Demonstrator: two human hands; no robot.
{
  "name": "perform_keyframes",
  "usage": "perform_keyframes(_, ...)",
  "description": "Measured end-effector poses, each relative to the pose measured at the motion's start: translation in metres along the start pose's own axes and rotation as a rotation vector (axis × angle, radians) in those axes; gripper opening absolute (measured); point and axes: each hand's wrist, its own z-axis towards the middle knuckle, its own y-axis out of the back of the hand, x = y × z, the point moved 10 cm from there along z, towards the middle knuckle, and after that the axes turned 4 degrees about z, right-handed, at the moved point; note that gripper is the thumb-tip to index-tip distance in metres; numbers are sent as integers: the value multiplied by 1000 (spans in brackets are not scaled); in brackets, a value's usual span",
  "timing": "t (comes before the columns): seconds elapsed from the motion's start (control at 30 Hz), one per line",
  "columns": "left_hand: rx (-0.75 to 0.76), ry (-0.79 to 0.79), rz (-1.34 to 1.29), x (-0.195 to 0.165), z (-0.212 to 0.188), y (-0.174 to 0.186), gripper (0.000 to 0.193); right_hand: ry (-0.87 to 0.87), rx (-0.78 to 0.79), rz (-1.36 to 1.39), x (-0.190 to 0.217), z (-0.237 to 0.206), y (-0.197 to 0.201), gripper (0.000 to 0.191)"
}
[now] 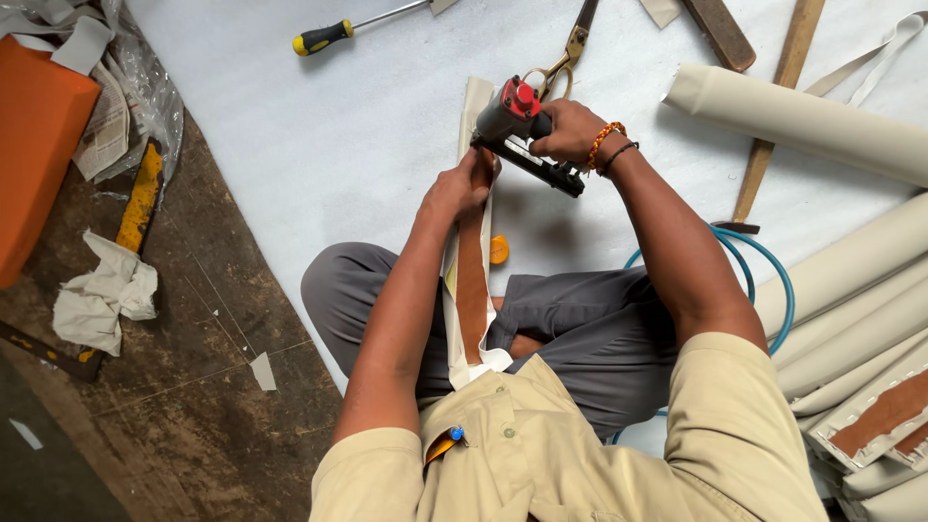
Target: The person wraps a strip of beige fabric around a long foam-and-board strip, folding the fabric edges over the foam. They press and smooth the fabric along the length, then use a pneumatic nail gun to staple the fabric to the board, working along the strip.
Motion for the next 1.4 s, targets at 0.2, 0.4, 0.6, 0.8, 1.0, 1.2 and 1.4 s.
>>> perform_keyframes(0.2, 6, 13, 3, 0, -3, 2, 98, -114, 61, 5, -9, 10, -2, 38)
perform_keyframes(0.4, 20, 8, -26, -4, -7, 7, 100, 88, -46, -145, -4, 5, 15, 40)
perform_keyframes(0.6, 34, 32, -20, -5, -7, 3, 107, 19, -236, -395, -75, -83, 53, 60)
perform_keyframes(0.8, -67, -20, -33, -21, -22, 21, 114, -12, -305, -510, -124, -132, 2, 49)
perform_keyframes(1.0, -214, 66, -411, 4, -81, 15, 120, -213, -120, -637, -140, -135, -36, 40)
perform_keyframes(1.2, -45, 89, -558, 17, -131, -32, 125, 59, -454, -353, -65, -163, -78, 32)
perform_keyframes(1.4, -139, -66, -754, 5, -143, -38, 95, 98, -494, 827, -31, -155, -165, 42)
